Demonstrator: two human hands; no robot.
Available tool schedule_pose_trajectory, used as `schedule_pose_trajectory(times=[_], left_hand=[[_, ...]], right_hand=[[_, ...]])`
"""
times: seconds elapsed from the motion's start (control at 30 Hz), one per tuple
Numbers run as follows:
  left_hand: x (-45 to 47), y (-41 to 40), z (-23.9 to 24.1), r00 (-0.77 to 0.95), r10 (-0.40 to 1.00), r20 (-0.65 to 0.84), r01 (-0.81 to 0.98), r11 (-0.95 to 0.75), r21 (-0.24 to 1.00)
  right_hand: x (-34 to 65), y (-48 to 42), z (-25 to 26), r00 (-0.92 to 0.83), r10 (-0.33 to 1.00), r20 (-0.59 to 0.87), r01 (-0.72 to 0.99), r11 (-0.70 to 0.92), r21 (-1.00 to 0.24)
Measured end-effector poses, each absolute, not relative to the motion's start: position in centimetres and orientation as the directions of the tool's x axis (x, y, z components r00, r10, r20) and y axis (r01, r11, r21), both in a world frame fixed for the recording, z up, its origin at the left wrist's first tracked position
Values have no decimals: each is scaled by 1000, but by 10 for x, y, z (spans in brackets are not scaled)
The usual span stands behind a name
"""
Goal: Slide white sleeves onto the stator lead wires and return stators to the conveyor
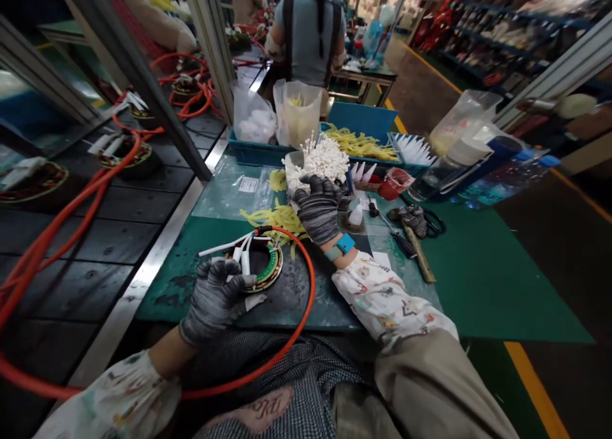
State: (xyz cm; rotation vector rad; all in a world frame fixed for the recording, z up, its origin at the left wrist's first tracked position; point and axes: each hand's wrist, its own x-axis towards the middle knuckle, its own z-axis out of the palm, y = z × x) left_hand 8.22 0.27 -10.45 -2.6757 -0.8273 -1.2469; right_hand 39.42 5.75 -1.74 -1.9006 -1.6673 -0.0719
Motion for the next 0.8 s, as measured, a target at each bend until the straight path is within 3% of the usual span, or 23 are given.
schedule_pose_trajectory(times=[0.13, 0.23, 0.37, 0.43, 0.53, 0.6, 0.67, 0.73, 0.8], left_hand=[[81, 6, -108, 564, 405, 720, 486, -868, 108], [78, 7, -110, 620, 413, 667, 515, -856, 51], [76, 7, -108, 666, 435, 606, 540, -842, 11], [76, 8, -104, 675, 424, 604, 526, -850, 9], [78, 8, -95, 666, 395, 632, 482, -875, 39], [79, 7, -91, 644, 386, 661, 470, -881, 56], [81, 6, -90, 629, 395, 670, 478, -876, 69], [81, 4, -91, 626, 423, 655, 489, -867, 93], [82, 2, -93, 621, 454, 638, 509, -853, 112]], right_hand=[[395, 46, -22, 130, 857, 498, 793, 212, -571], [398, 31, -16, 185, 823, 537, 637, 315, -703], [399, -16, 11, 313, 829, 463, 387, 334, -860], [393, -44, 19, 294, 871, 393, 317, 299, -900], [376, -74, 12, 277, 876, 396, 414, 263, -872], [363, -87, -2, 363, 806, 467, 492, 260, -831], [353, -98, -14, 441, 751, 491, 466, 276, -840], [350, -112, -19, 436, 801, 410, 321, 287, -903], [351, -128, -17, 271, 946, 178, 120, 150, -981]])
